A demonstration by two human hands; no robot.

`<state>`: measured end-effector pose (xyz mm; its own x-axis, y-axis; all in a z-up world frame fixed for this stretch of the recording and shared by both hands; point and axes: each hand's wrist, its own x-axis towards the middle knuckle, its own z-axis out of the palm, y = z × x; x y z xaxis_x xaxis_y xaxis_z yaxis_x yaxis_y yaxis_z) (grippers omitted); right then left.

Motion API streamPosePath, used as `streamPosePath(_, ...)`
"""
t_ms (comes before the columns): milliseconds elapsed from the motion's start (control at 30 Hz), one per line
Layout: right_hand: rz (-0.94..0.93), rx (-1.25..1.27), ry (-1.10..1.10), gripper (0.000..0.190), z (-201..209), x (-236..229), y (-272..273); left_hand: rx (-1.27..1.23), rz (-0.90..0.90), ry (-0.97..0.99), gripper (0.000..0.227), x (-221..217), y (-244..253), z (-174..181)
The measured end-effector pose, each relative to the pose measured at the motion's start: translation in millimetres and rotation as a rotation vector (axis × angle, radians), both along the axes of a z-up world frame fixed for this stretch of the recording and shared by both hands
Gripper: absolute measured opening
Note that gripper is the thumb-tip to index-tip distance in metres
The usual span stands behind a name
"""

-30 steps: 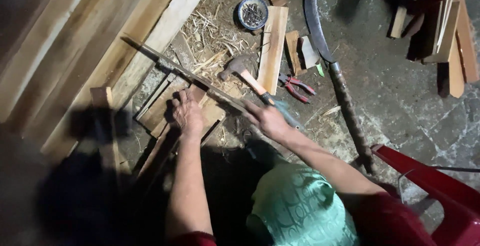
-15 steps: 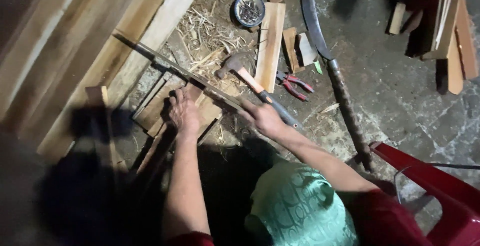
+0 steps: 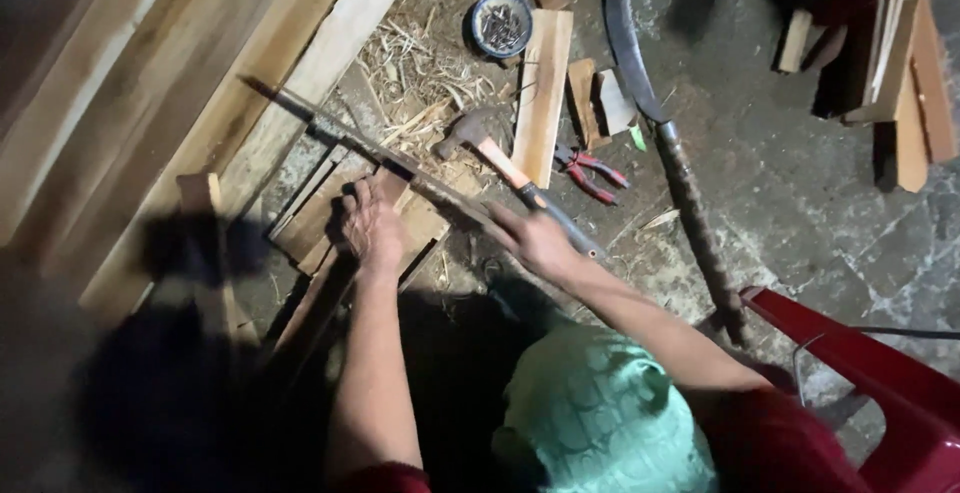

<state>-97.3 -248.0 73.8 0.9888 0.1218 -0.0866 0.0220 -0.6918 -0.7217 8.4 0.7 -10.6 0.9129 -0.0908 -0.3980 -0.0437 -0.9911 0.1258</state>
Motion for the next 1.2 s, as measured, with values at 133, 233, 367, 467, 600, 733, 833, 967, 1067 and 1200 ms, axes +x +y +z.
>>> streamPosePath(133, 0.048, 0.055, -0.060, 0.025, -14, 6, -1, 0.013, -0.012, 0.039, 0.057, -1, -3, -11)
streamPosePath(233, 0.034, 0.137, 0.043, 0.020, -14, -18, 8, 0.090, -0.010, 0.111, 0.064, -15, 0, -15)
streamPosePath(367, -0.114, 0.081, 0.105, 0.040, -49, -42, 16, 0.044, -0.055, 0.035, 0.054, -25, -12, 5)
streamPosePath(467, -0.159, 0.057, 0.110, 0.044, -58, -51, 27, 0.042, -0.078, -0.018, 0.053, -27, -3, -1)
streamPosePath(600, -0.181, 0.087, 0.052, 0.047, -89, -61, 28, 0.030, -0.092, -0.095, 0.058, -47, -7, 36)
streamPosePath(733, -0.164, 0.129, 0.179, 0.042, -46, -42, 24, -0.018, -0.059, -0.085, 0.059, -29, -4, -19)
streamPosePath(833, -0.091, 0.132, 0.181, 0.032, -33, -37, 19, -0.040, -0.006, -0.086, 0.068, -36, -5, -14)
streamPosePath(967, -0.100, 0.019, 0.256, 0.036, 18, -18, 28, 0.013, -0.012, -0.215, 0.069, -36, -3, -13)
streamPosePath(1067, -0.107, 0.120, 0.178, 0.030, 30, -21, 15, 0.048, -0.059, -0.361, 0.068, -37, -8, -3)
streamPosePath(1200, -0.131, 0.306, 0.002, 0.030, 25, -25, 8, 0.015, -0.068, -0.439, 0.069, -33, -6, 15)
